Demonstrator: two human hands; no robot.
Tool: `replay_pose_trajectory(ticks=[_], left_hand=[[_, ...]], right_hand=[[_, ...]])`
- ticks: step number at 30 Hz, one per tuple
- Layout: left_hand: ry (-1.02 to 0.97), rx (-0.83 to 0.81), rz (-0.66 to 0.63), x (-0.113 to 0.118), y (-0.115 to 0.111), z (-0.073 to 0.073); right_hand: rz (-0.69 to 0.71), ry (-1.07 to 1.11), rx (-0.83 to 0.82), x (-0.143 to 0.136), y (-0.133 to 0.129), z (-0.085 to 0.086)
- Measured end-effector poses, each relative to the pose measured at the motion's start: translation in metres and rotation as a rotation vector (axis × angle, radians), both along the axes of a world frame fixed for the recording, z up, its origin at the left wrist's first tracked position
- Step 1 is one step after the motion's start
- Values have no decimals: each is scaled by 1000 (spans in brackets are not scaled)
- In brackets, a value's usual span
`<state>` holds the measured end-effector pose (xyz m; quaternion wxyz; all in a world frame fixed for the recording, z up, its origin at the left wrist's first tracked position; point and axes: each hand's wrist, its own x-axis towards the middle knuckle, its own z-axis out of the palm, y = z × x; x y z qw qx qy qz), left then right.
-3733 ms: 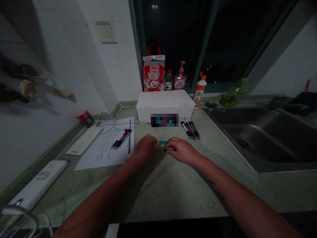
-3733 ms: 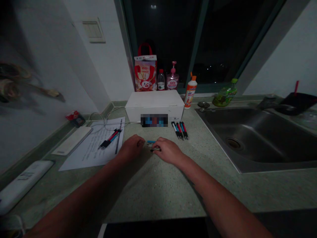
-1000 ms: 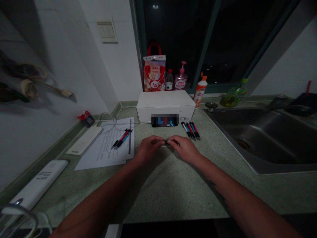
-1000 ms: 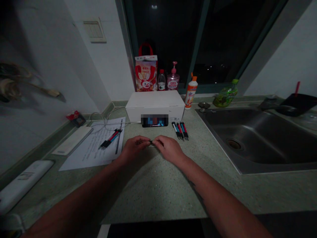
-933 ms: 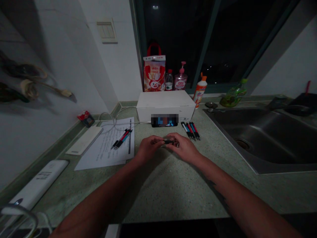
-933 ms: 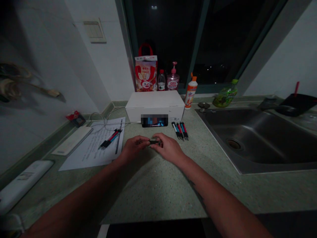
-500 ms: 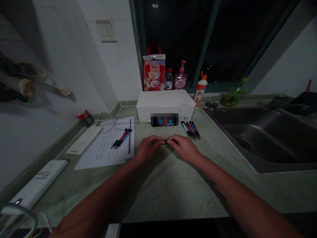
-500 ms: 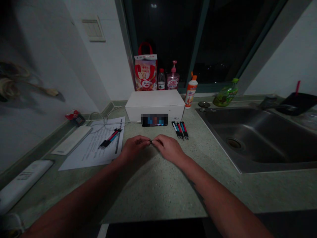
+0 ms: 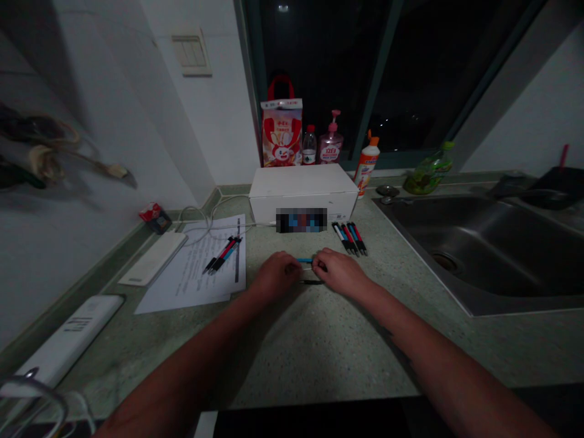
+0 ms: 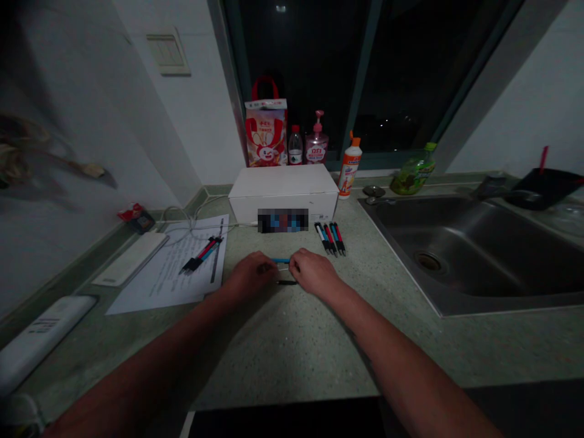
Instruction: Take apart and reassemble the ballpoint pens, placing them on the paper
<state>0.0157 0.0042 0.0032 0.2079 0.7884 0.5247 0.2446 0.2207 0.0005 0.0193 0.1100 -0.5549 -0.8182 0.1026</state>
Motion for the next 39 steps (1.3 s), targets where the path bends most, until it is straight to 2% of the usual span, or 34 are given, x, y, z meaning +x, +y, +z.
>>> replay_pose_trajectory(ticks=[3, 12, 25, 32, 39], left_hand=[[54, 58, 66, -2, 5, 0], [223, 35, 38, -9, 11, 5], [191, 50, 51, -5, 9, 3], [242, 53, 7, -5, 9, 5], [180, 20, 32, -5, 10, 6]], right_hand=[[-3, -44, 20, -1, 0, 0], [-17, -86, 20, 1, 2, 0], [-31, -95, 38, 0, 2, -2], [-39, -104, 45, -1, 3, -4], [-46, -117, 56, 0, 3, -7]])
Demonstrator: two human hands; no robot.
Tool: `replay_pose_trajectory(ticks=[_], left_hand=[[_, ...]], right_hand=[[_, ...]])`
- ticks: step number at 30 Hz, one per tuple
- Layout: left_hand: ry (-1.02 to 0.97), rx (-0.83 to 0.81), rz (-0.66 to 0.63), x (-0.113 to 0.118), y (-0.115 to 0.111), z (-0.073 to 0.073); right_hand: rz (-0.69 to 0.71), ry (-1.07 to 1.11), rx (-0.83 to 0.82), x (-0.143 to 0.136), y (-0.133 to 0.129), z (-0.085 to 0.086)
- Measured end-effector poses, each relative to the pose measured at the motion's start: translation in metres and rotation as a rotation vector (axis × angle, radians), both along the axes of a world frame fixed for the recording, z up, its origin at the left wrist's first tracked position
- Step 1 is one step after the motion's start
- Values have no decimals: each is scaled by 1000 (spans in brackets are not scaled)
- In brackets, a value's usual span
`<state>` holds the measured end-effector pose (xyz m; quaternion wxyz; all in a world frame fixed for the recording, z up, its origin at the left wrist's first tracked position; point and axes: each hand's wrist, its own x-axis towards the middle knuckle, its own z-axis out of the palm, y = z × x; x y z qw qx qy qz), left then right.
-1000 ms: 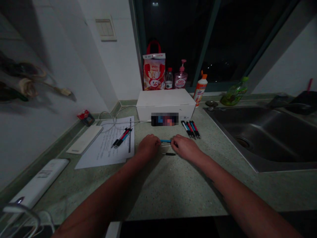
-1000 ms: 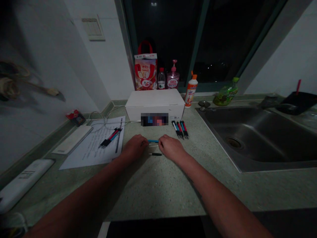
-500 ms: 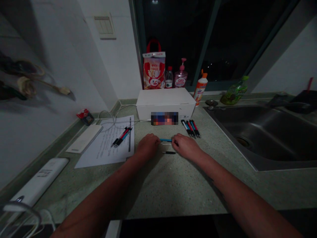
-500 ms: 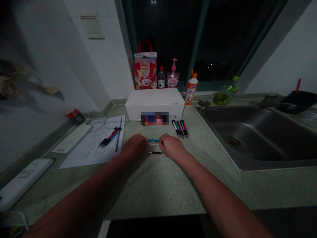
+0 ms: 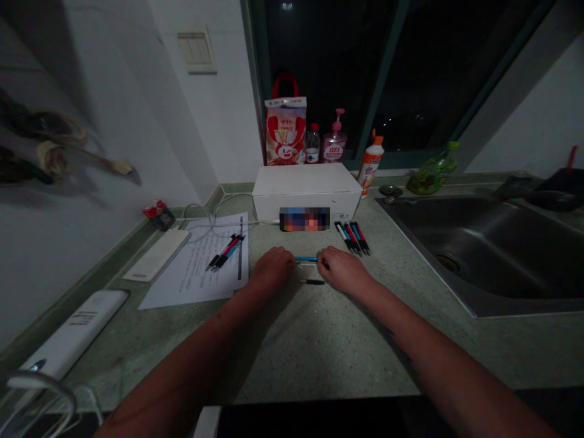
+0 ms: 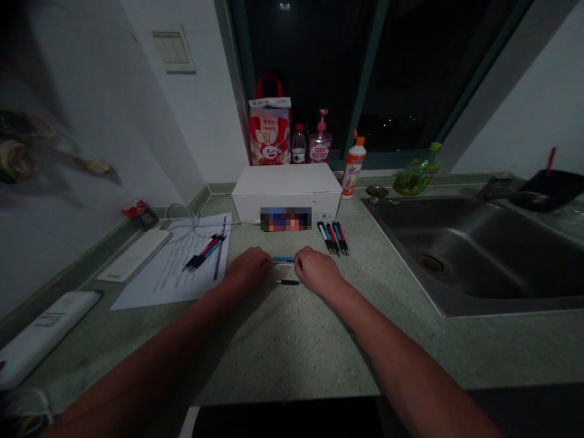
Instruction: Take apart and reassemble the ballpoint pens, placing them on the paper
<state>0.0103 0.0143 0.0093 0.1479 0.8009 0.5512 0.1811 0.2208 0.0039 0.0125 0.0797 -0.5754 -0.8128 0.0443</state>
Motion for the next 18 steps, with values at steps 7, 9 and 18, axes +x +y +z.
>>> replay_pose_trajectory(ticks=[7, 9, 18], left_hand=[[58, 41, -13, -4, -2, 0], [76, 58, -22, -5, -2, -2], [88, 39, -50, 0, -1, -2]], right_hand=[[8, -4, -15, 3, 1, 2], [5, -9, -11, 2, 1, 3], [43, 13, -6, -1, 0, 2]])
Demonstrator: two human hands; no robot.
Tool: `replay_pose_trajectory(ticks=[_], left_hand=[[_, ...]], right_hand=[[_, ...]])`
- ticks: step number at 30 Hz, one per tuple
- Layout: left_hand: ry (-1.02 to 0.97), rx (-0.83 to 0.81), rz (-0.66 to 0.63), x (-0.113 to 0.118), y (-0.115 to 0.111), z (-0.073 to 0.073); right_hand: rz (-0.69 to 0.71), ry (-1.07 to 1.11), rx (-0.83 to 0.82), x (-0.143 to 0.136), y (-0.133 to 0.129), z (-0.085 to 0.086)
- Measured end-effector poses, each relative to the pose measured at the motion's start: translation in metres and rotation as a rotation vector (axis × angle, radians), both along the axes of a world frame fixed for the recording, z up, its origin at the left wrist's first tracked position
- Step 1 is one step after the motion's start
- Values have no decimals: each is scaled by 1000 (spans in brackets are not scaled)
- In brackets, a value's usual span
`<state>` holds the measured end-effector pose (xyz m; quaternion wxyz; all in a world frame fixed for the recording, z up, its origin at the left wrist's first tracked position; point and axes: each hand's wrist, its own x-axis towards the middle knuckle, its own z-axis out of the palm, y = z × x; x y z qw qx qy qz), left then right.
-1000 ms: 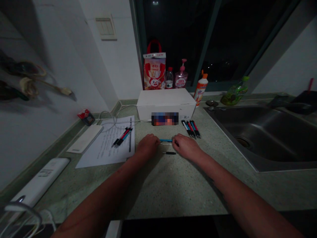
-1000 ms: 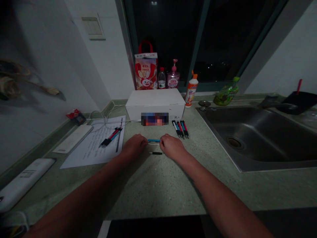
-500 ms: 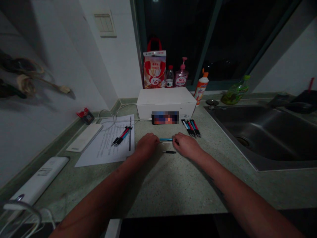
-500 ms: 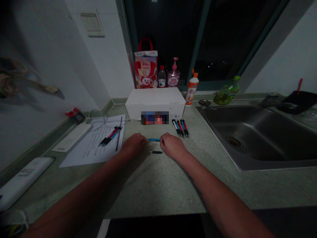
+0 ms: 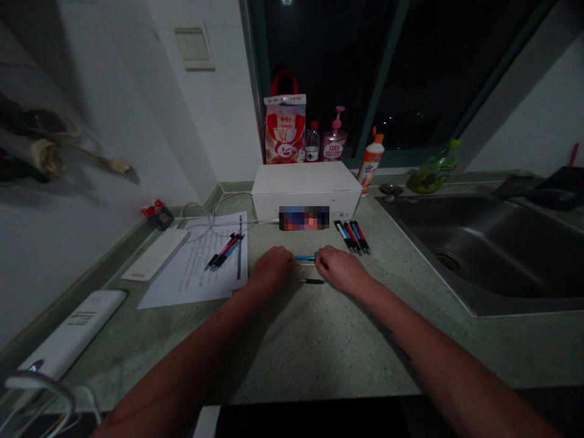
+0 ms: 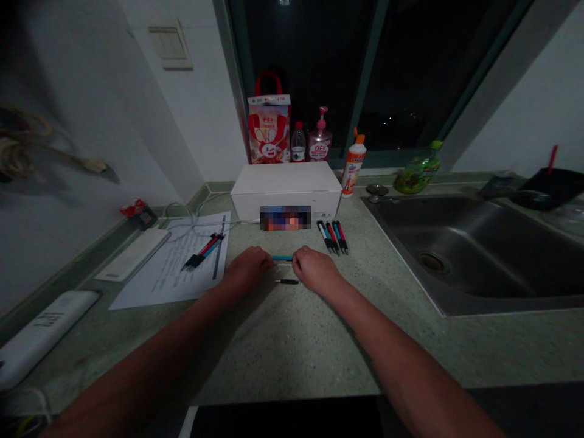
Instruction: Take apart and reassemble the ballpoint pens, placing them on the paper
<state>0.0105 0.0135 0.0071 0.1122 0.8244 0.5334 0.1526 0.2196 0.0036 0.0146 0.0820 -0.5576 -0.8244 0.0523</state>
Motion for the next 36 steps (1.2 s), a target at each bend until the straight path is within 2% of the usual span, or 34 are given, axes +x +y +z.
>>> replay_pose_trajectory(ticks=[6, 11, 17, 21, 30, 36], left_hand=[[65, 13, -37, 6, -3, -2], [-12, 53, -29, 5, -4, -1], [3, 20, -204, 14, -10, 4], [10, -7, -237, 20, -11, 5], [-59, -22, -274, 11, -15, 7], [29, -22, -313, 13, -17, 9]], right_hand=[[31, 2, -6, -4, -1, 2], [-2, 75, 20, 1, 1, 2], [-7, 114, 64, 4, 8, -2], [12, 89, 60, 1, 10, -3], [26, 89, 84, 4, 9, -5], [19, 94, 87, 4, 10, -4]])
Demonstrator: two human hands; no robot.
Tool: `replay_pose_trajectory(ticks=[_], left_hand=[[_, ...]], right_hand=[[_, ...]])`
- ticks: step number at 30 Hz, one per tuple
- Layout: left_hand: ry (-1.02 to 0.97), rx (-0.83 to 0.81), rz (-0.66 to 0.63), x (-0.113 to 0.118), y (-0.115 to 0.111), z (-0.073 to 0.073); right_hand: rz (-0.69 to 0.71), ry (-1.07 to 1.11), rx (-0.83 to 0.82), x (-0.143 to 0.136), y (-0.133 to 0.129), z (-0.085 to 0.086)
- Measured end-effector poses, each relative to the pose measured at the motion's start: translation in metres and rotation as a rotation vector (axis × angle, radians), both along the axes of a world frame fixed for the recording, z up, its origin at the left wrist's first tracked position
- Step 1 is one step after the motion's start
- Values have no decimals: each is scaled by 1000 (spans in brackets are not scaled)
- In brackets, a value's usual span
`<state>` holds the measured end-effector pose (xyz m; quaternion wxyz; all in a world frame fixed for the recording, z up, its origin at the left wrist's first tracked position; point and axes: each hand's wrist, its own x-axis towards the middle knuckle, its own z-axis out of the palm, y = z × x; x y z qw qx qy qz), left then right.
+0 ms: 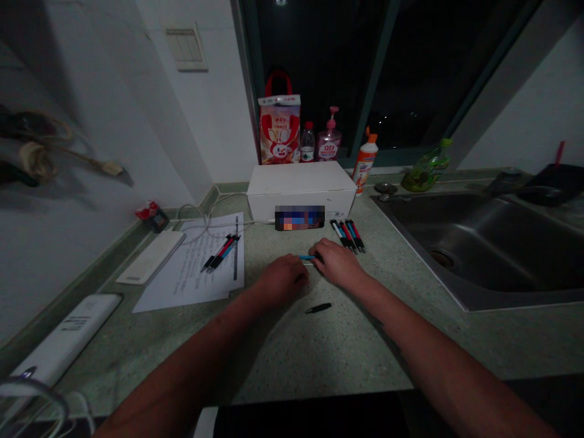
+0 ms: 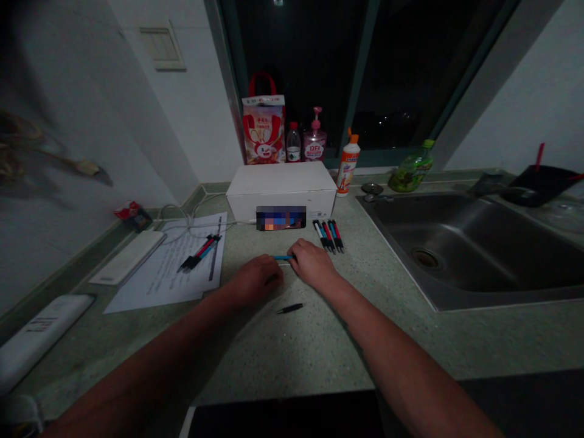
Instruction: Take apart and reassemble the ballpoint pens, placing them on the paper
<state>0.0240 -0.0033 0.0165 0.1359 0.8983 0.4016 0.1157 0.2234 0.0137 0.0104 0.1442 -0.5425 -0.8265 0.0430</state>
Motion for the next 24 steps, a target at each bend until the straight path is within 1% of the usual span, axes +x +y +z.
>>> replay_pose_trajectory(ticks=[3, 8, 12, 14, 17, 21, 24], left_hand=[[-5, 19, 100, -3, 6, 1], [-105, 13, 246, -15, 18, -3], [-279, -11, 391, -19, 23, -5], [-388, -35, 438, -21, 24, -7], [-486, -79, 443, -23, 25, -9], [-522, -148, 416, -24, 25, -10], [-533, -174, 423, -23, 25, -10]], right_hand=[[-20, 2, -3, 2, 0, 2], [-42, 63, -17, 7, -1, 3], [-16, 132, -18, 7, -3, 3], [9, 154, -11, 7, -4, 3], [38, 177, -4, 5, -5, 5], [45, 186, -4, 5, -6, 6], [48, 187, -9, 5, -6, 6]])
